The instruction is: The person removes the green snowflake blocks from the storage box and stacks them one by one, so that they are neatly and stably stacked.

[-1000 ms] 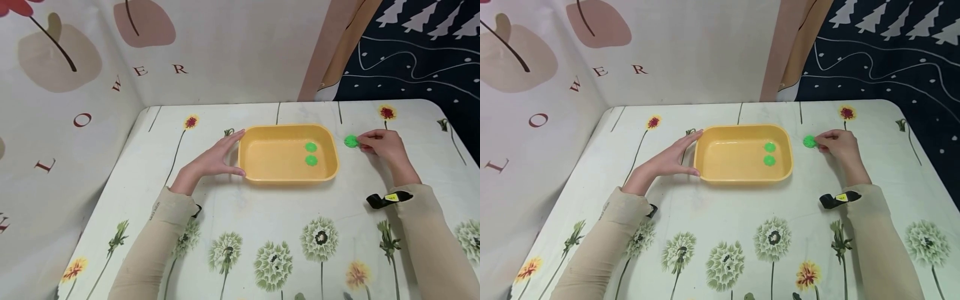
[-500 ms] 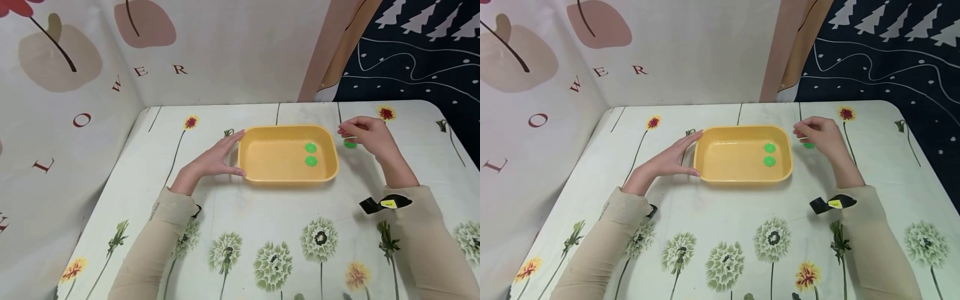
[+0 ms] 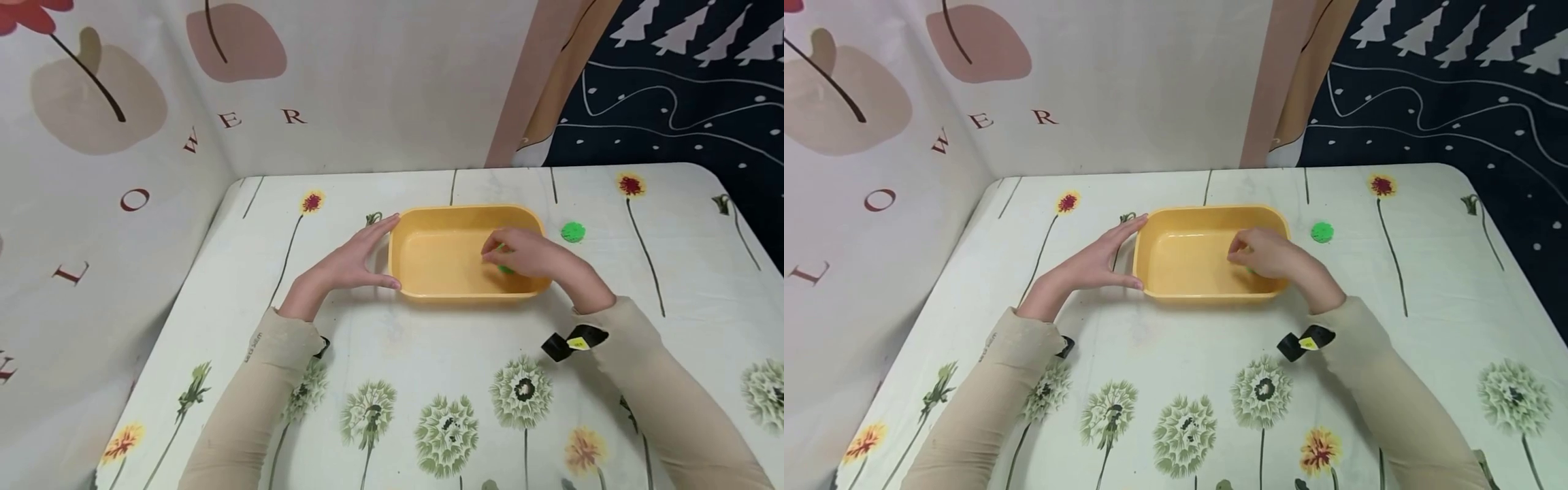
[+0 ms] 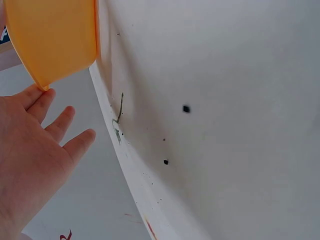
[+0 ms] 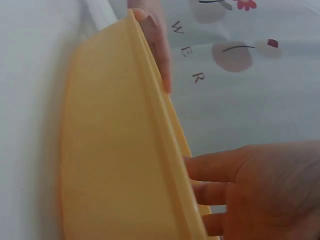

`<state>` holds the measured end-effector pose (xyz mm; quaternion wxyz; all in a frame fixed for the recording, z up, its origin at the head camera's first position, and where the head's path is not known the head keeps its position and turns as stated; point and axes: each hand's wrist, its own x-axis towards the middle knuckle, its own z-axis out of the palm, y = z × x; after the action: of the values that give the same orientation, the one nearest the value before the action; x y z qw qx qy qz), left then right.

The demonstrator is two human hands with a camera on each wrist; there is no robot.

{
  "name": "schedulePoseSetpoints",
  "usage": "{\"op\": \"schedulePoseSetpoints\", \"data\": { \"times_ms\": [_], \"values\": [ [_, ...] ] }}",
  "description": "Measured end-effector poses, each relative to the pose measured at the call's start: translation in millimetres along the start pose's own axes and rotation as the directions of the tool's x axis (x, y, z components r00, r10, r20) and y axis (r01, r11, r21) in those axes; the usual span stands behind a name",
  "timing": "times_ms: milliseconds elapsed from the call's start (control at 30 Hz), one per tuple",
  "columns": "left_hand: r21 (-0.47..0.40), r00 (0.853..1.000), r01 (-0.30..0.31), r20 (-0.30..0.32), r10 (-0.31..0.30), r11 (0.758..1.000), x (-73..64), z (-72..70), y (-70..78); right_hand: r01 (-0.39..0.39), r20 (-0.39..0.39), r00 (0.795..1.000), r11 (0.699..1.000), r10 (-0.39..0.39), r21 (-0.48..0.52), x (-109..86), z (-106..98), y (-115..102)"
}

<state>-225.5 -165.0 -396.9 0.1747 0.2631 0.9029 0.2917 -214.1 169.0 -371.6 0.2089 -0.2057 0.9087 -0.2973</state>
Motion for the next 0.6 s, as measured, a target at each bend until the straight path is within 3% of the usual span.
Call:
{"op": "schedulePoseSetpoints", "data": {
  "times_ms": [133,233,367,467,600],
  "values": [
    [0.006,1.000,-0.006,0.000,0.006,1.000,0.9,-0.3,0.2,0.025,0.081,0.996,1.000,-0.023,-0.014,0.8,6,0],
    [0.009,1.000,-0.008,-0.003,0.008,1.000,0.7,-0.5,0.0,0.031,0.162,0.986,0.997,-0.042,0.068,-0.8,10,1],
    [0.008,1.000,-0.002,-0.005,0.002,1.000,0.4,0.1,-0.9,0.068,0.259,0.958,0.975,-0.123,0.211,0.4,18,3],
    [0.003,1.000,0.001,-0.007,-0.001,1.000,0.5,1.0,-2.0,0.089,0.195,0.970,0.959,-0.145,0.269,2.9,22,5],
    [-0.002,1.000,-0.002,-0.010,0.002,1.000,0.3,1.4,-1.4,0.039,0.065,0.996,0.975,-0.054,0.218,2.5,20,4]
  ]
}}
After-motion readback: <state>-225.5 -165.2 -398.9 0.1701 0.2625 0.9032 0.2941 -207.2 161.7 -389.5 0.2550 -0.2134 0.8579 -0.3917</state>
